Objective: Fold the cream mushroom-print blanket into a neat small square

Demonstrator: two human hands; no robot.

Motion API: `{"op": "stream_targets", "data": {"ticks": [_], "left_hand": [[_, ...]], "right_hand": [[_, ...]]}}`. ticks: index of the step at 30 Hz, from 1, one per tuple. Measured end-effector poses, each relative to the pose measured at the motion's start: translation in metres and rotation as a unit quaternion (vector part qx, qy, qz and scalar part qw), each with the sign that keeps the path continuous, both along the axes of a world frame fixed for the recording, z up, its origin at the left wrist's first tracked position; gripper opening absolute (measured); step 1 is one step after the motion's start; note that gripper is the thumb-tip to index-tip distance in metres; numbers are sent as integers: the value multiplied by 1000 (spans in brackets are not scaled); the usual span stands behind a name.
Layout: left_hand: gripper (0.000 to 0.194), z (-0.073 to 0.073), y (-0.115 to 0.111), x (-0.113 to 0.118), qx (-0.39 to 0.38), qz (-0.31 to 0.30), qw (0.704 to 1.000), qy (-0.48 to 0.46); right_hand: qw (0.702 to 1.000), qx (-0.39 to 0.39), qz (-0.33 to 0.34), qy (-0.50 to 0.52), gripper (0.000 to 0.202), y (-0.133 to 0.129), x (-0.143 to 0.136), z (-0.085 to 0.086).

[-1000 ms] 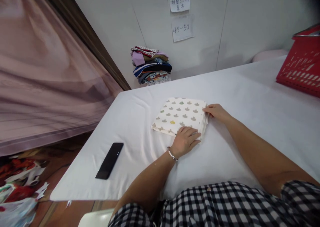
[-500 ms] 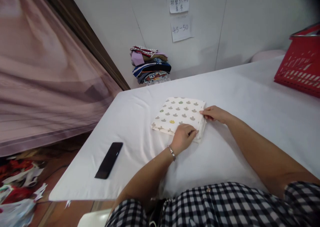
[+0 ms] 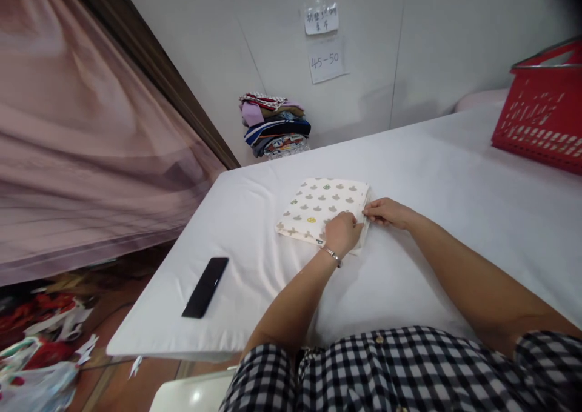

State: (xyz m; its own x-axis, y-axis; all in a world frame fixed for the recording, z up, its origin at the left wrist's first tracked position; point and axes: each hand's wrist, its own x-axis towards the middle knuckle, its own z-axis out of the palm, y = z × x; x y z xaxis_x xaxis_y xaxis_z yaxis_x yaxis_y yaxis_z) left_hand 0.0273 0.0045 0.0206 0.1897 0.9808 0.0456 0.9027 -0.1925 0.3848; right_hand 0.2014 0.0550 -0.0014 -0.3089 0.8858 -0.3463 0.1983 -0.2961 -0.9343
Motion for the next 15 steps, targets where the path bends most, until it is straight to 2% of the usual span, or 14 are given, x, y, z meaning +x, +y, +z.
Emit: {"op": "stream_targets", "data": {"ticks": [4, 8, 12, 15], "left_hand": [[14, 2, 1, -1, -6, 6, 1000, -22], [18, 1, -2, 0, 30, 14, 999, -41], [18, -7, -9, 2, 81, -22, 996, -22], [19, -13, -12, 3, 92, -41, 995, 3]], "right_hand": [[1000, -1, -8, -4, 24, -2, -3, 2], [1000, -3, -15, -7, 22, -3, -6, 4], [1000, -9, -17, 4, 26, -4, -6, 4], [999, -24, -17, 22, 28, -4, -5, 4]]}}
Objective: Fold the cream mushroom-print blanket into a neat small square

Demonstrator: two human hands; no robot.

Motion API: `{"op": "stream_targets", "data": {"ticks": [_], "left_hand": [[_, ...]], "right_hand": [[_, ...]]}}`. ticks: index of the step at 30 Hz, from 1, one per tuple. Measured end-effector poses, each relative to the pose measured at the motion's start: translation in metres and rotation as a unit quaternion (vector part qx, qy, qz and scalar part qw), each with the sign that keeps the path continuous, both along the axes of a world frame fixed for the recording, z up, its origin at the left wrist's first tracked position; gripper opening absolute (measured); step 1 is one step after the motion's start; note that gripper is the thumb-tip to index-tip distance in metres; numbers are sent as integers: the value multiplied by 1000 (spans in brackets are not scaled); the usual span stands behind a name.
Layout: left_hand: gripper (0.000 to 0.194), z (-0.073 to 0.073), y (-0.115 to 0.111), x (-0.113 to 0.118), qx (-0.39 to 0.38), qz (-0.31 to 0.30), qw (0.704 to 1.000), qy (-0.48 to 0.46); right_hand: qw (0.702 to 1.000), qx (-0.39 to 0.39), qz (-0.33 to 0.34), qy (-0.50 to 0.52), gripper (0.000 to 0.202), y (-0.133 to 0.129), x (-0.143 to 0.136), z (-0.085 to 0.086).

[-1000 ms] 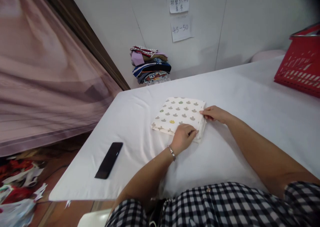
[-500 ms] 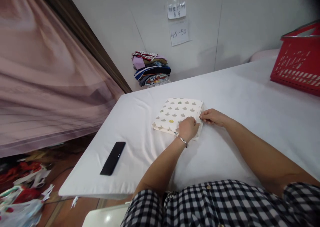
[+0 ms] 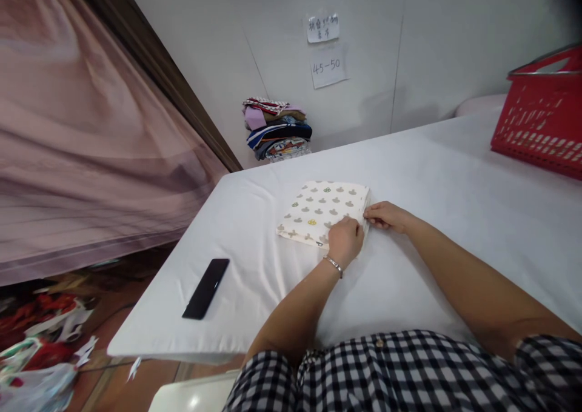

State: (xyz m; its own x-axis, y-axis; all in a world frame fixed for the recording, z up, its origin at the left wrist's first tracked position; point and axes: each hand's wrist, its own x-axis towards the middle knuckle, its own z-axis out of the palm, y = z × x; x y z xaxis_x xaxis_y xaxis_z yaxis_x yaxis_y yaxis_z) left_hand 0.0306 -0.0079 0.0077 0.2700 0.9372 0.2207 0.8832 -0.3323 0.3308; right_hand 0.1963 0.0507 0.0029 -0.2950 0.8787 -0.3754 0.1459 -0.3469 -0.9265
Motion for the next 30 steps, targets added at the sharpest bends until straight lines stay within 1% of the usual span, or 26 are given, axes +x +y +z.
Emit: {"op": "stream_targets", "data": {"ticks": [5, 9, 12, 16, 20, 22, 27, 30], "left_hand": [[22, -1, -2, 3, -5, 14, 1000, 9], [17, 0, -2, 5, -2, 12, 1000, 21], [11, -1, -3, 4, 7, 7, 1000, 24], [12, -2, -4, 2, 22, 1, 1000, 19], [16, -3, -4, 0, 18, 0, 1000, 3], [17, -4, -3, -2, 15, 1, 1000, -8], [18, -6, -3, -3, 19, 5, 1000, -22], [18, -7, -3, -3, 19, 5, 999, -25]], "right_hand": [[1000, -10, -20, 12, 31, 0, -1, 0], [999, 23, -23, -23, 37, 0, -4, -1], [998, 41, -40, -35, 31, 0, -6, -4], [997, 41, -42, -47, 29, 3, -3, -6], [991, 45, -99, -72, 27, 6, 7, -4], [990, 34, -114, -74, 25, 7, 12, -2], [995, 7, -76, -60, 20, 7, 15, -2], [997, 4, -61, -55, 25, 6, 12, -5]]}}
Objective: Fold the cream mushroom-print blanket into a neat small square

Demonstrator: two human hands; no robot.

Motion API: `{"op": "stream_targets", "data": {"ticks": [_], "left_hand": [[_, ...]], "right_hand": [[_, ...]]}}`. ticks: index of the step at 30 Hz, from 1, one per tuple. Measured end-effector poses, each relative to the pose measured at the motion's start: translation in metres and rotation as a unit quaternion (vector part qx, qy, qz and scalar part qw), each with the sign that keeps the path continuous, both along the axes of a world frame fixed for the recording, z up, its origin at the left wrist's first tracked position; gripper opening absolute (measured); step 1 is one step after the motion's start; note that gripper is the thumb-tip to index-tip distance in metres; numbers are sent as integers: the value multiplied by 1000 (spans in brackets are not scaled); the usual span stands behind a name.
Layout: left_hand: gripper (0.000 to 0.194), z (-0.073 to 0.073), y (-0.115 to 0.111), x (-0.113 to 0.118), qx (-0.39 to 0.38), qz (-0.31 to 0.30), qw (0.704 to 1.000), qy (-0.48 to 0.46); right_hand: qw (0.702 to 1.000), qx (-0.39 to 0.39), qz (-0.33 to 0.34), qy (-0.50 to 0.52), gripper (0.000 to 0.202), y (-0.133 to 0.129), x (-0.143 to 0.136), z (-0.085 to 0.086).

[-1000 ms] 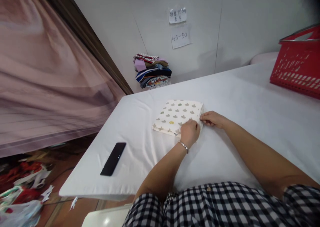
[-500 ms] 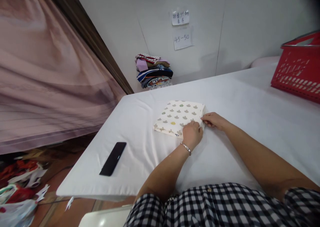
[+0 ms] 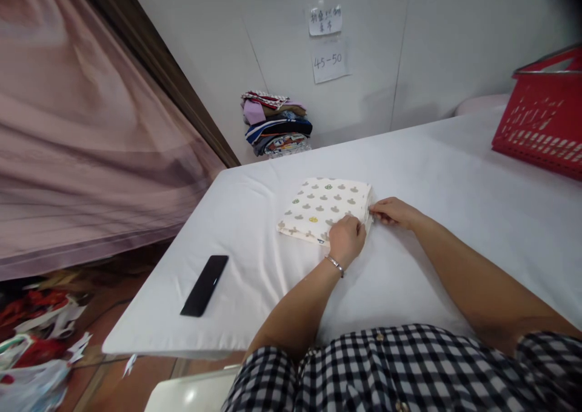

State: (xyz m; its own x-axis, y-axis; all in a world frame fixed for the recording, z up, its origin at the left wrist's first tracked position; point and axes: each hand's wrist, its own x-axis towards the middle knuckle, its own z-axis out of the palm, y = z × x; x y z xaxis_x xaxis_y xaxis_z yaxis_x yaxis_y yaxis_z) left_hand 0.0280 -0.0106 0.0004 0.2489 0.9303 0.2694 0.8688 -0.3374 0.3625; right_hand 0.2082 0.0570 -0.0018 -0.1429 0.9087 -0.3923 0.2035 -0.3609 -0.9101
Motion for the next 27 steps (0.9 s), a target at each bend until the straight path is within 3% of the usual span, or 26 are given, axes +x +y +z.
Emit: {"op": "stream_targets", "data": {"ticks": [6, 19, 27], "left_hand": [[16, 0, 0, 0, -7, -1, 1000, -9], [14, 5, -1, 0, -22, 5, 1000, -14], [19, 5, -2, 0, -19, 0, 1000, -4]], "right_hand": [[1000, 21, -12, -12, 36, -1, -5, -1], [995, 60, -73, 28, 18, -1, -9, 5], [998, 37, -53, -19, 12, -4, -10, 6]]}}
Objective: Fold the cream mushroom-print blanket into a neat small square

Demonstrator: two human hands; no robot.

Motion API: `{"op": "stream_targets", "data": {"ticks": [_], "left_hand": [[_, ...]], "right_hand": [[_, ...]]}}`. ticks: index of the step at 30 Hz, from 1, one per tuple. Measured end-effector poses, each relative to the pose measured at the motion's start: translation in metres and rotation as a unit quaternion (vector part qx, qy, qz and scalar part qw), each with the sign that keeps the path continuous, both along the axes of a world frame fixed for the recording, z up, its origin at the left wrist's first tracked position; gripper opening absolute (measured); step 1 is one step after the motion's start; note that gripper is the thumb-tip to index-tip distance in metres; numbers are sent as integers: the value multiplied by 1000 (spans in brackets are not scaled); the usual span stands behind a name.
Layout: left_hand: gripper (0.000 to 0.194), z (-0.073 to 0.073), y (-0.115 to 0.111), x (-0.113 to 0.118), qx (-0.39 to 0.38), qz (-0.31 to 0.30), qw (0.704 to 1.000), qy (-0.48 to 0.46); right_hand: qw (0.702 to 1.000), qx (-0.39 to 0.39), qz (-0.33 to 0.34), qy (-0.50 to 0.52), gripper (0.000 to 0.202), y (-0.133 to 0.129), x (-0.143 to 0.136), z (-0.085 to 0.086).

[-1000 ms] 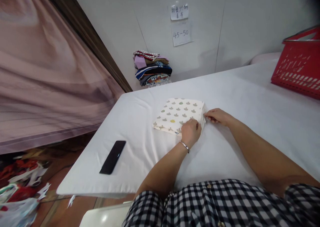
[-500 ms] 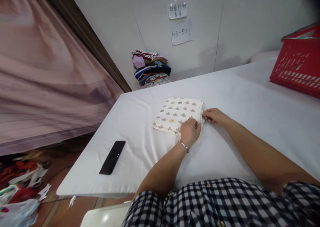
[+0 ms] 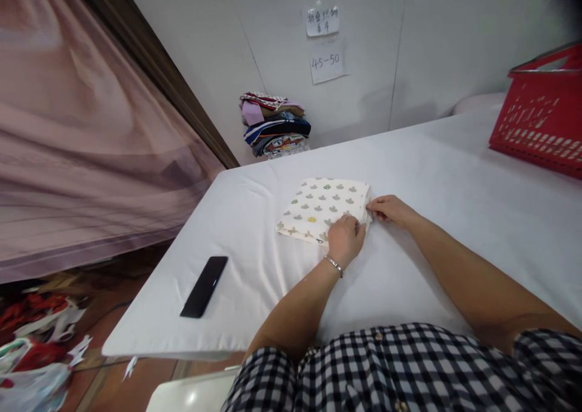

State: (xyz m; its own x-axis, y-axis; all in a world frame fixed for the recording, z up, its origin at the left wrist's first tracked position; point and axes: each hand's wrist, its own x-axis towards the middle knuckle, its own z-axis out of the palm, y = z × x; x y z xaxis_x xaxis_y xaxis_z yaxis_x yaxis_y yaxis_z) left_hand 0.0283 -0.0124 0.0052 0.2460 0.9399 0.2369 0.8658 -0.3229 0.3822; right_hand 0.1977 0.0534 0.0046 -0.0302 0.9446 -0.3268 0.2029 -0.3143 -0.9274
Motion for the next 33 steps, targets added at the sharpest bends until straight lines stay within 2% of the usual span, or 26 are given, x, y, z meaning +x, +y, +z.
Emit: {"op": "stream_targets", "data": {"ticks": [3, 8, 14, 20, 33], "left_hand": [[18, 0, 0, 0, 2, 1, 1000, 5], [16, -1, 0, 0, 4, 2, 1000, -3], [18, -2, -1, 0, 5, 13, 1000, -16], [17, -1, 1, 2, -7, 13, 1000, 3], [14, -1, 3, 0, -15, 15, 999, -39]], "right_hand": [[1000, -16, 20, -4, 13, 1, 2, -1], [995, -43, 76, 45, 24, 1, 4, -3], [995, -35, 51, 73, 36, -1, -3, -5], [995, 10, 18, 96, 26, -1, -7, -4], [1000, 0, 28, 9, 22, 3, 1, -7]]}}
